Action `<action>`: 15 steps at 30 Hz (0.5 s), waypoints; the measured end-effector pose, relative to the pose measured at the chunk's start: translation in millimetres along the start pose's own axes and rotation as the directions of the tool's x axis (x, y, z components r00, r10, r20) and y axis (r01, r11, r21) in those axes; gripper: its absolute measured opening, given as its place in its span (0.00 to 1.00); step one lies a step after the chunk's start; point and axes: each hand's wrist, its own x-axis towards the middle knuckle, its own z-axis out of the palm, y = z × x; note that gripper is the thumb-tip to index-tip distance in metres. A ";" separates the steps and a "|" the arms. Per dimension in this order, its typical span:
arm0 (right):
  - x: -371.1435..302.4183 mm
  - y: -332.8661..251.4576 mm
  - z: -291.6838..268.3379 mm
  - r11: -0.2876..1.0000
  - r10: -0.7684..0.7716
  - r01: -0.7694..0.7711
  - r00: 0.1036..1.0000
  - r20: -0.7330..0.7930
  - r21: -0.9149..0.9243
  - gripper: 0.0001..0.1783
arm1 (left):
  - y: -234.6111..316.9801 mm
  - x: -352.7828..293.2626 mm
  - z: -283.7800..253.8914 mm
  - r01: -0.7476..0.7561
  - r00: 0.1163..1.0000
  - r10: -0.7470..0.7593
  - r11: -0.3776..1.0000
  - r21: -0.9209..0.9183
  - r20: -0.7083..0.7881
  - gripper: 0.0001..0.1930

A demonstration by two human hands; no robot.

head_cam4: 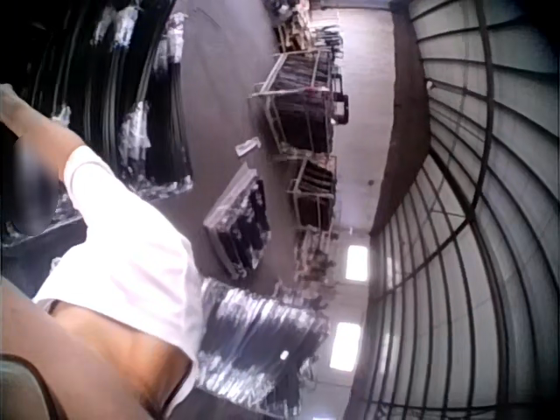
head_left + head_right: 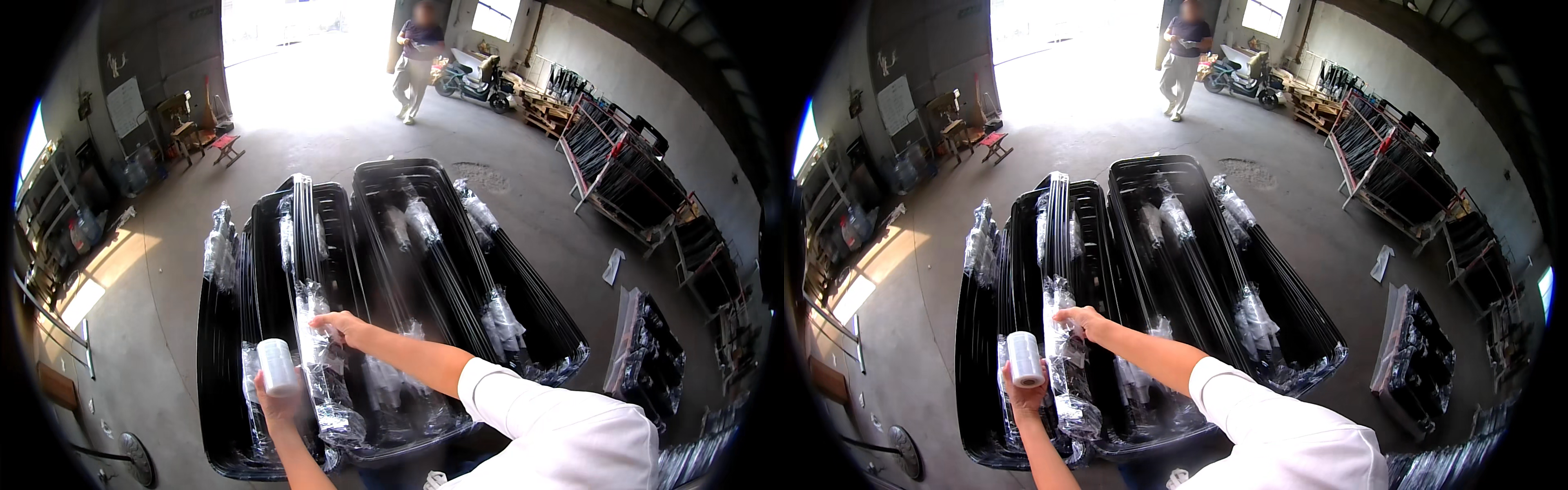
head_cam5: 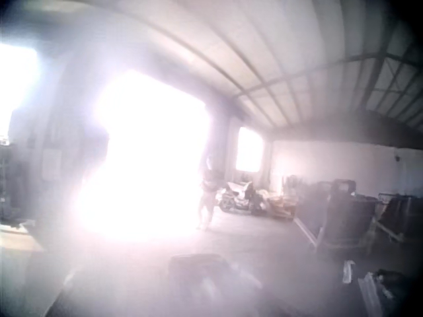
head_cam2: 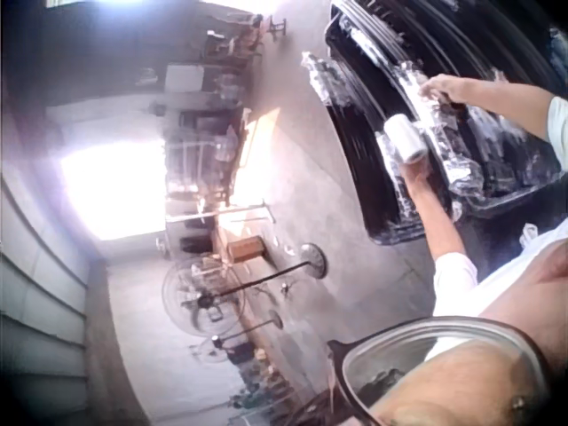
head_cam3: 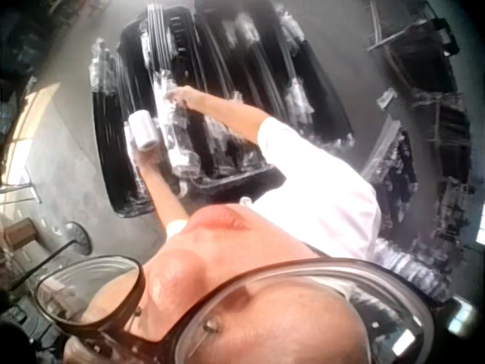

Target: The person wraps a stack of black metal chairs with clear plastic stretch wrap. They retrieve a roll of wrap from a shelf, tear off a piece, and apply it to the stack, smoothing it down. Another person is present in the background, also handling wrapped items.

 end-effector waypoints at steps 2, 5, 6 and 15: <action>3.0 14.3 5.3 0.999 -0.001 0.001 1.000 0.013 0.046 0.12 | 4.1 -11.0 30.2 -0.107 0.992 0.100 0.989 0.098 0.073 0.31; 14.1 22.0 -23.1 1.000 -0.031 0.031 0.998 0.060 0.005 0.11 | -10.5 -19.4 83.8 -0.141 0.989 0.147 0.839 0.526 0.031 0.27; 14.8 31.1 -36.8 0.995 -0.091 0.085 0.981 0.174 0.044 0.13 | -11.5 -20.3 84.0 -0.126 0.992 0.109 0.855 0.504 0.063 0.28; -88.6 78.6 -12.5 0.614 -0.710 0.580 0.702 -0.053 -0.535 0.22 | -1.1 -11.5 33.4 -0.316 0.947 0.267 0.666 0.676 0.180 0.28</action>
